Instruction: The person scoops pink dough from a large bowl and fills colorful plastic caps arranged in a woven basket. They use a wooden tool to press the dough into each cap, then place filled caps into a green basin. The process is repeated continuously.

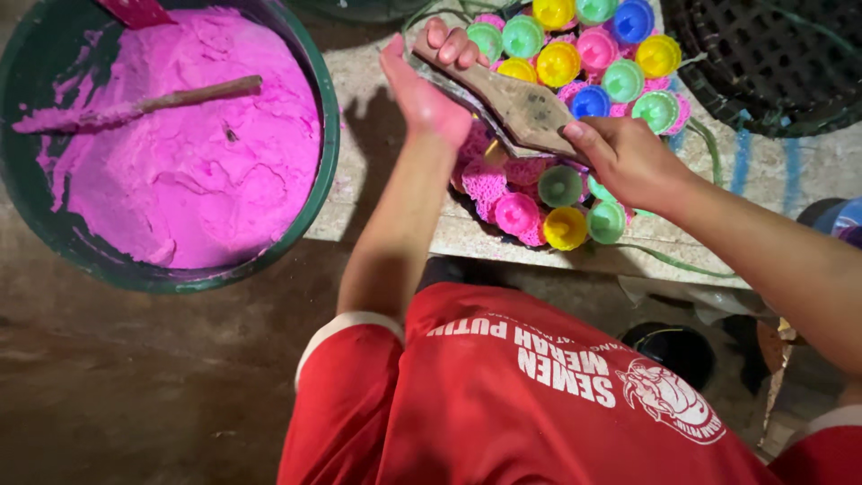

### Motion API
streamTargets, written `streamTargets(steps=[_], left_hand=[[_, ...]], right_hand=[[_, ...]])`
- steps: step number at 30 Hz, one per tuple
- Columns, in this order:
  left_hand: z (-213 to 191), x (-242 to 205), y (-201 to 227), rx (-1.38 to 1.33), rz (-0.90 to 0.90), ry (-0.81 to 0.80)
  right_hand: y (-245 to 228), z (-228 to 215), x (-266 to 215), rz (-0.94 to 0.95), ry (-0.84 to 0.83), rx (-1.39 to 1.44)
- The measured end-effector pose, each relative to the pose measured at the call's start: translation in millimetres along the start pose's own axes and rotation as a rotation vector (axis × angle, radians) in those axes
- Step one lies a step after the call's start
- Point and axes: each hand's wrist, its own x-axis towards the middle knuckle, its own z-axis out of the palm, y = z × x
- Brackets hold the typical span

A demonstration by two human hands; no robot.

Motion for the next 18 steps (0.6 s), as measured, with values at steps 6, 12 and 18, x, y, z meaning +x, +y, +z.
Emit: streamTargets(steps=[6,12,18], left_hand=[[-54,-38,7,0.946,-0.478,0.344],[-110,-71,5,1.396,-0.168,-0.067],[-87,-149,3,2.480,0.446,-0.161]], right_hand=[[11,4,-6,0.022,-0.020,0.185],[31,12,6,-0.099,0.138,0.200],[59,14,2,-0.078,0.202,0.436]])
